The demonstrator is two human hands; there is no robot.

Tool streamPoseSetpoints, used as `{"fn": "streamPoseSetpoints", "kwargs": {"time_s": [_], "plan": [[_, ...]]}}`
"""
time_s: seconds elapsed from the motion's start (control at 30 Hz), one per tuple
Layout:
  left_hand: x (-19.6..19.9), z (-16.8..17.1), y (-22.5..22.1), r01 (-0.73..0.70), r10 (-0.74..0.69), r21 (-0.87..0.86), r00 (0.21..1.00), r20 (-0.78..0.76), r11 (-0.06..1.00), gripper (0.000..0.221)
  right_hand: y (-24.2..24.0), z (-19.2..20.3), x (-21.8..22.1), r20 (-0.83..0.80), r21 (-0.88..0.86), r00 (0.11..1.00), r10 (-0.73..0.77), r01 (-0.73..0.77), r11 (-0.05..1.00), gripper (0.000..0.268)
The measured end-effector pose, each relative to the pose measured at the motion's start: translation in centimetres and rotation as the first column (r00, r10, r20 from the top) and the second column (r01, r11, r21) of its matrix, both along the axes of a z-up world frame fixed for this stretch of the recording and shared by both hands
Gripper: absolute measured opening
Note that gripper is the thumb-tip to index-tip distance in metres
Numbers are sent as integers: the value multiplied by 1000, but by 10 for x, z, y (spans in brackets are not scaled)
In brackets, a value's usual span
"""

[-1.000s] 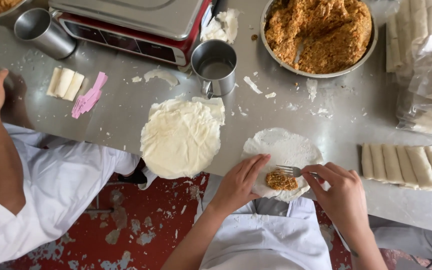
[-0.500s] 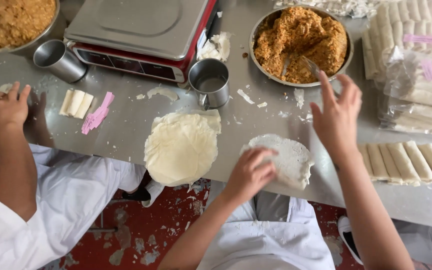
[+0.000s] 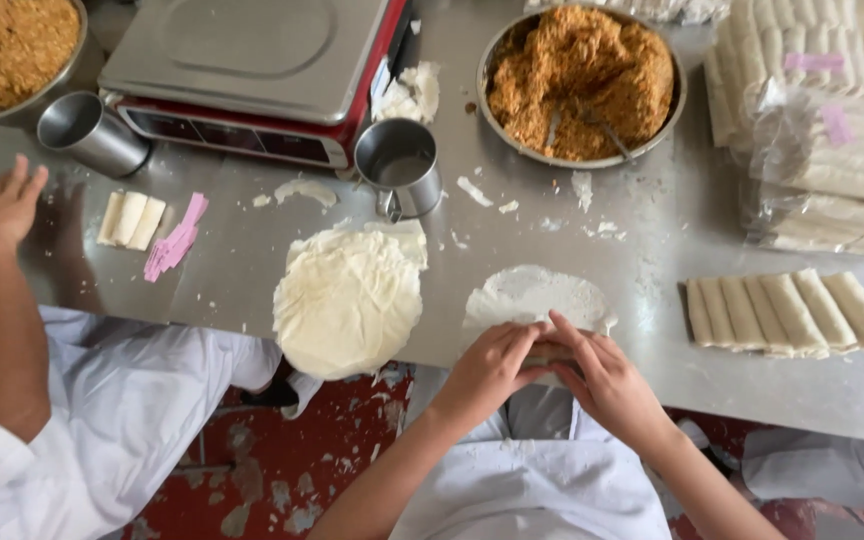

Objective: A person is manually preparing food rolls by placing filling on thin wrappers and rolling them up on a stainless steel surface.

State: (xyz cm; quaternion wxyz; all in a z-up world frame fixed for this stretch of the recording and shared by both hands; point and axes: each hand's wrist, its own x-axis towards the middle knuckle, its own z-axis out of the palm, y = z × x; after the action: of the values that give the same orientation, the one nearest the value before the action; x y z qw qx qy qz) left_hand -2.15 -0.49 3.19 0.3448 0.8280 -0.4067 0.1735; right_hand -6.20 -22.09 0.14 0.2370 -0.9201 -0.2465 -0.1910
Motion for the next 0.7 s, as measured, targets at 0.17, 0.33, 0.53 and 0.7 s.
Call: {"fn": "streamPoseSetpoints", "kwargs": {"time_s": [0.17,0.33,0.53,0.7], "plan": [[9,-38,18,15,-133,-220,835,-534,975,57,-20,-13,1,-152,217,987,57,-23,976,32],[31,-51,18,-93,52,-129,955,-291,987,16,-16,-7,16,-54,79,991,-126,130,988,23],[20,-43,2,-180,133,-131,942,-308,975,31,12,-11,13,-203,246,923,-327,372,895,12],[14,-35,-4,-260,259,114,966,22,959,34,16,-26,18,155,-50,927,-341,352,935,6]]}}
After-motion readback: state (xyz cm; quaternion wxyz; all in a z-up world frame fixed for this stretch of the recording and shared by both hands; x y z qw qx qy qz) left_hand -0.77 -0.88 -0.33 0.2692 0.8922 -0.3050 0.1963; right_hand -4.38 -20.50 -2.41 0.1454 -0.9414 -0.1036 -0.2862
